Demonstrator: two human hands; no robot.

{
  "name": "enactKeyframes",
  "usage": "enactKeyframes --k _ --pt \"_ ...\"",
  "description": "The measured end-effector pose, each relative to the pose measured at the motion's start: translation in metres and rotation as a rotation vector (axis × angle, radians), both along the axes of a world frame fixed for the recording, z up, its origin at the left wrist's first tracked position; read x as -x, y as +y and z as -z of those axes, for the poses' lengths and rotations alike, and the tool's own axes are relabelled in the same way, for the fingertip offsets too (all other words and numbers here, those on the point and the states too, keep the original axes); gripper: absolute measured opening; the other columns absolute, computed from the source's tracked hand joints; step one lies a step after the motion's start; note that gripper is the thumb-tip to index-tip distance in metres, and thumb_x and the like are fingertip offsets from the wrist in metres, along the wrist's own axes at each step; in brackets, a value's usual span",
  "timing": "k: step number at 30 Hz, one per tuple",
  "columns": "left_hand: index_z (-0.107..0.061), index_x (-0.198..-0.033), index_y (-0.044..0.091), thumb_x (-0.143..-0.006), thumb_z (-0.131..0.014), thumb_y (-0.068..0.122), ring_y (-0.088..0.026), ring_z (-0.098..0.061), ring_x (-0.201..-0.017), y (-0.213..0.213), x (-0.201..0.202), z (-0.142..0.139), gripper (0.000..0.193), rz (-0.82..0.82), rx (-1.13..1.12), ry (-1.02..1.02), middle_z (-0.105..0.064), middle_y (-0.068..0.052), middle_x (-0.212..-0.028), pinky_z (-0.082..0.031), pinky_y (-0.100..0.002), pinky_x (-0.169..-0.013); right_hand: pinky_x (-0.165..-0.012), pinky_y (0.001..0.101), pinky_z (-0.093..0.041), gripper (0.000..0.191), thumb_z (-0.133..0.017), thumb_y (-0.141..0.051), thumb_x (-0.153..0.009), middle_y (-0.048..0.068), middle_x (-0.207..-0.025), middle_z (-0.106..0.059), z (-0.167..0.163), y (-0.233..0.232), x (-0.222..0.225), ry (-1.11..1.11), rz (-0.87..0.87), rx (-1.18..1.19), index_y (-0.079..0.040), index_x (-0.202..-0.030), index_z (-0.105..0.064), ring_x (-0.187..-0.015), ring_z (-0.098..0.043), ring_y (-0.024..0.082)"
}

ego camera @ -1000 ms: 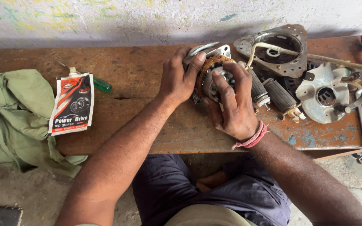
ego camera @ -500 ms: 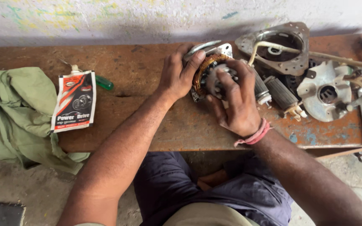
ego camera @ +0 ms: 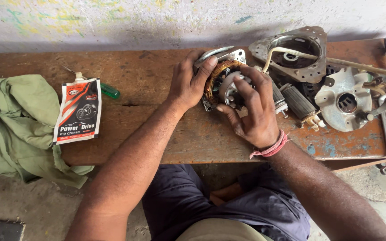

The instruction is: The person applies grease to a motor rotor and inserts it into the stator housing. They then clean the inside of the motor casing with a cloth and handle the rotor and stator components.

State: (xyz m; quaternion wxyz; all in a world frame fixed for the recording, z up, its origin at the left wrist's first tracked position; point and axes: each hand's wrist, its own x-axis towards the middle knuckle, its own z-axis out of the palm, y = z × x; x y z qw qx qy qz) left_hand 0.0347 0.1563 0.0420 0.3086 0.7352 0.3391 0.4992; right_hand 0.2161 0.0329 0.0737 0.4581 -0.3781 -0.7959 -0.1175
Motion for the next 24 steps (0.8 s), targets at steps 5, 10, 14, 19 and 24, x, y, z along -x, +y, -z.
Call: enactKeyframes --k 5,10,14,19,24 --pt "-0.067 -0.121 0.002 -0.105 -0.051 0.06 -0.024 -0.078 -0.101 -0.001 0.0 0.0 0.063 0.011 -0.024 -0.015 -0.077 -0.014 -0.104 -0.063 -0.038 -0.087 -0.111 0.0509 -0.052 0.078 -0.096 -0.023 -0.085 0.027 -0.146 -0.051 0.005 0.003 -0.001 0.008 0.005 0.029 0.001 -0.14 -0.045 -0.133 -0.057 0.044" --pt "-0.066 -0.121 0.004 -0.102 -0.05 0.06 -0.021 -0.079 -0.095 0.001 -0.002 0.001 0.062 -0.011 0.054 0.007 -0.076 -0.012 -0.098 -0.065 -0.036 -0.082 -0.109 0.0504 -0.053 0.088 -0.098 -0.035 -0.077 0.025 -0.143 -0.055 0.001 0.004 -0.002 0.065 0.035 0.055 0.001 -0.137 -0.045 -0.132 -0.058 0.042" --pt "-0.068 -0.121 0.004 -0.103 -0.051 0.06 -0.022 -0.077 -0.098 0.002 0.0 0.002 0.061 0.006 0.038 -0.036 -0.077 -0.013 -0.101 -0.063 -0.037 -0.085 -0.108 0.0511 -0.052 0.085 -0.097 -0.03 -0.077 0.027 -0.141 -0.055 -0.005 0.002 -0.005 0.023 0.006 0.044 0.002 -0.137 -0.047 -0.13 -0.058 0.043" --pt "-0.068 -0.12 0.004 -0.103 -0.052 0.062 -0.022 -0.077 -0.099 0.004 0.002 0.002 0.063 -0.002 0.038 -0.036 -0.077 -0.013 -0.102 -0.063 -0.037 -0.086 -0.106 0.0479 -0.055 0.077 -0.093 -0.02 -0.078 0.026 -0.14 -0.058 -0.006 0.001 -0.009 -0.004 0.023 0.053 0.002 -0.138 -0.051 -0.125 -0.061 0.04" --pt "-0.066 -0.121 0.006 -0.101 -0.049 0.065 -0.021 -0.078 -0.096 0.003 0.0 0.002 0.065 0.043 0.061 0.0 -0.075 -0.011 -0.099 -0.065 -0.036 -0.082 -0.084 0.0437 -0.056 0.082 -0.101 -0.04 -0.078 0.021 -0.117 -0.06 0.002 0.0 -0.005 0.048 0.138 0.02 0.003 -0.129 -0.052 -0.103 -0.065 0.033"
